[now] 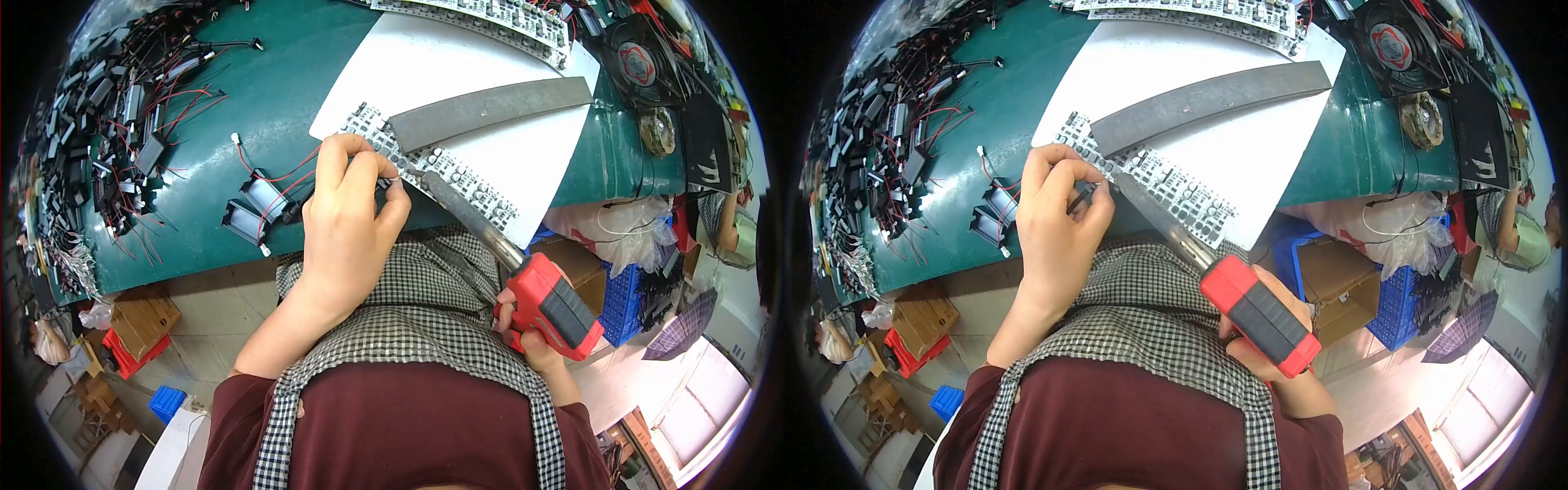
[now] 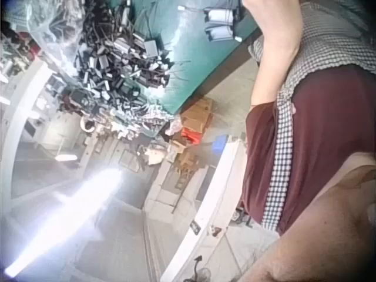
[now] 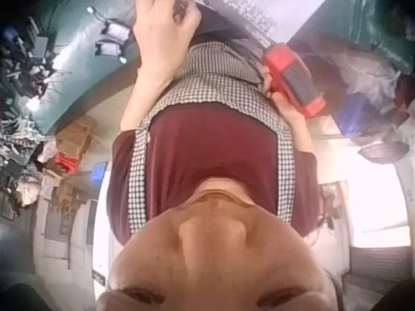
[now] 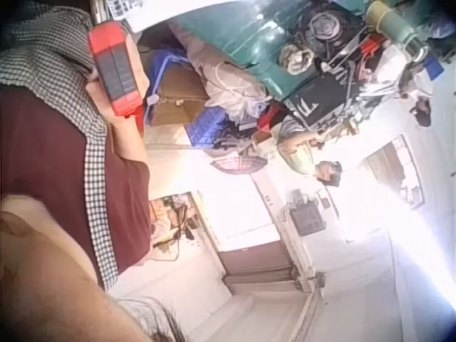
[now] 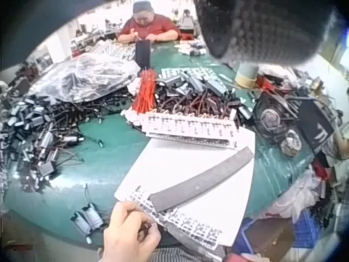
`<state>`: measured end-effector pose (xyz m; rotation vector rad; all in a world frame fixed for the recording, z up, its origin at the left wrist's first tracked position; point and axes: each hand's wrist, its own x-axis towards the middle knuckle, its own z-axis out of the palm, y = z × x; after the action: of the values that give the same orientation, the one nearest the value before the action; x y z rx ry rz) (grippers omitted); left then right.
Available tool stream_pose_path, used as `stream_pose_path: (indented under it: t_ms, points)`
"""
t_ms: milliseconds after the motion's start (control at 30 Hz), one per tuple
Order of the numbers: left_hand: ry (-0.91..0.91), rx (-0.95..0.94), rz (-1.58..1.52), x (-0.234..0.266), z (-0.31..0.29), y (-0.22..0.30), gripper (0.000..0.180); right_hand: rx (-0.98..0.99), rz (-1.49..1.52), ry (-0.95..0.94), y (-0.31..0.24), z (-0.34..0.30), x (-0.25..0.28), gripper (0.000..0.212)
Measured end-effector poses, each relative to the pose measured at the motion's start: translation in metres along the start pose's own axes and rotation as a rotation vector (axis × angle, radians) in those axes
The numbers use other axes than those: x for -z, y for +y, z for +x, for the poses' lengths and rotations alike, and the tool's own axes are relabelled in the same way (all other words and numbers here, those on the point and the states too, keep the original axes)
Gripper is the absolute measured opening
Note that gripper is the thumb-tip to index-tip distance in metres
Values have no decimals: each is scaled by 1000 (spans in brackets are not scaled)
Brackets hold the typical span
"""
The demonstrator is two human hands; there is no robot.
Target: The person attaches wires to LED circuit boards using a handheld welding tool.
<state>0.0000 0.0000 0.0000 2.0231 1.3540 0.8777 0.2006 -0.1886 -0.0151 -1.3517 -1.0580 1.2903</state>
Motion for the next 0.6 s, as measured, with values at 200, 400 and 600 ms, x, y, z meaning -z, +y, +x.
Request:
stream_pose_path:
  t_ms: [200, 400, 600]
  points:
    - [9, -26, 17, 2, 3, -1, 14, 32, -100, 1, 7, 4, -1, 73]
    - [-48, -5, 54, 5, 2, 2, 15, 50, -475, 40, -4, 8, -4, 65]
    - [-51, 3, 45, 5, 2, 4, 15, -97, 343, 96, -15, 5, -9, 89]
